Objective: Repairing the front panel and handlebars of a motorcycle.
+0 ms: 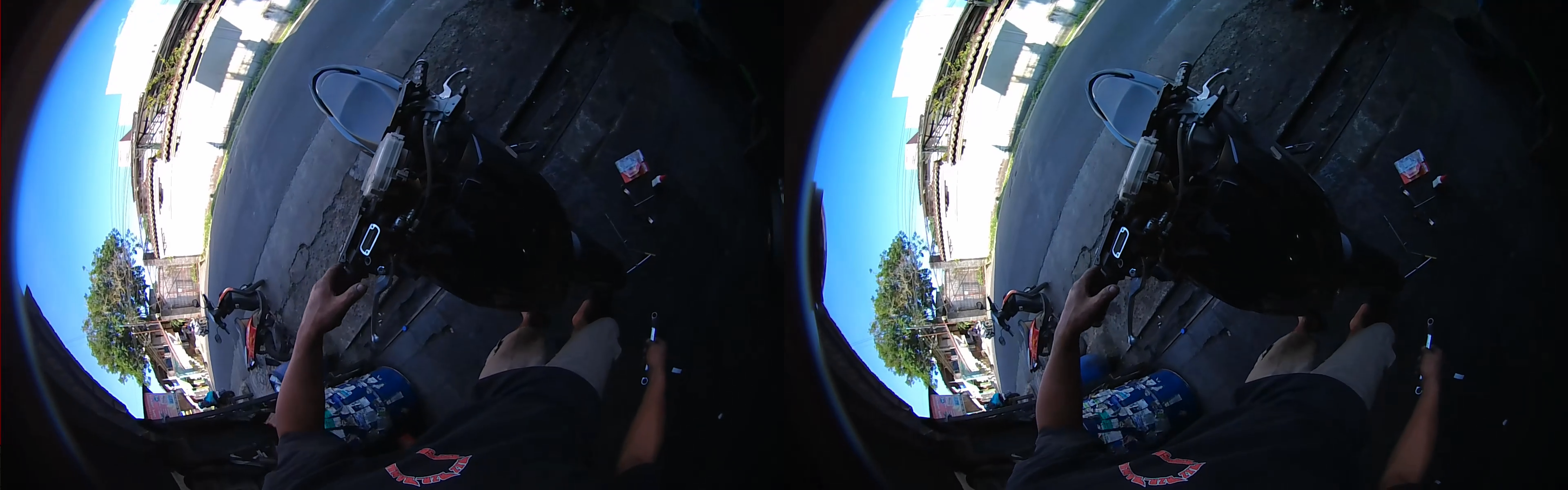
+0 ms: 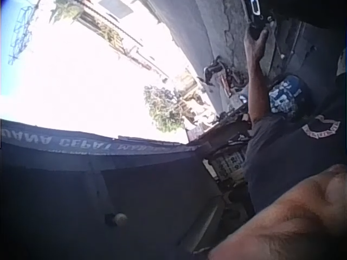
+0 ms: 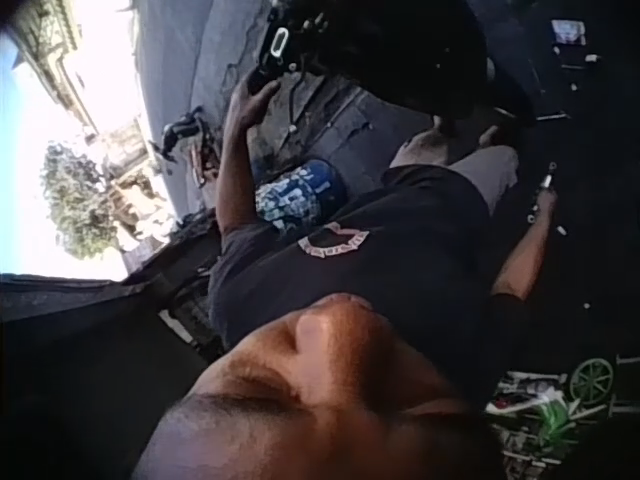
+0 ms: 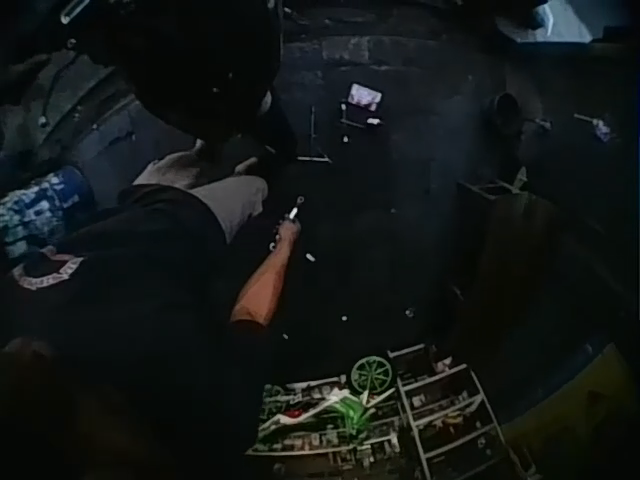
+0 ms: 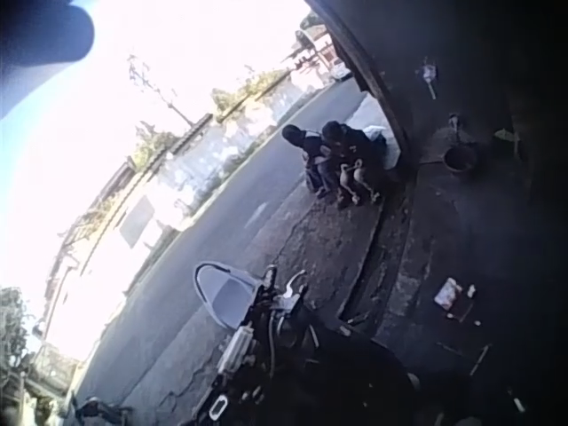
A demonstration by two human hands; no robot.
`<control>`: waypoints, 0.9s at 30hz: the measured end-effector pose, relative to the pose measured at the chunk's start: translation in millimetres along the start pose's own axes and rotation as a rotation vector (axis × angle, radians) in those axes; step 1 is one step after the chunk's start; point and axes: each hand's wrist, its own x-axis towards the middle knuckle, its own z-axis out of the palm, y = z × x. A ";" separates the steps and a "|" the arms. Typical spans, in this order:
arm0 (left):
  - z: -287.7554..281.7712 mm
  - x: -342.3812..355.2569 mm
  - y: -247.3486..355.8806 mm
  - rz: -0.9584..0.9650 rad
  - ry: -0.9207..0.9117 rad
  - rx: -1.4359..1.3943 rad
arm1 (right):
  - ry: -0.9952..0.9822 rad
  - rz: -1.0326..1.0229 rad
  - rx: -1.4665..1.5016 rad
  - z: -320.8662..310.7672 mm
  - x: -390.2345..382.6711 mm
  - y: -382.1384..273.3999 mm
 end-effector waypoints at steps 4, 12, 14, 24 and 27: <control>34.3 -28.4 13.7 0.213 0.269 0.432 | 0.006 0.005 0.068 -10.7 15.4 -14.9; 32.4 -22.9 32.5 0.074 0.159 0.294 | -0.103 0.032 0.020 7.5 6.3 3.3; 38.2 -29.3 39.2 0.113 0.338 0.508 | -0.115 0.054 0.008 9.8 3.2 14.0; 51.6 -6.5 74.0 0.461 0.459 0.348 | -0.079 0.087 0.008 -3.5 1.4 36.1; 52.6 0.2 75.4 0.413 0.415 0.326 | -0.069 0.067 0.027 -9.0 0.7 36.0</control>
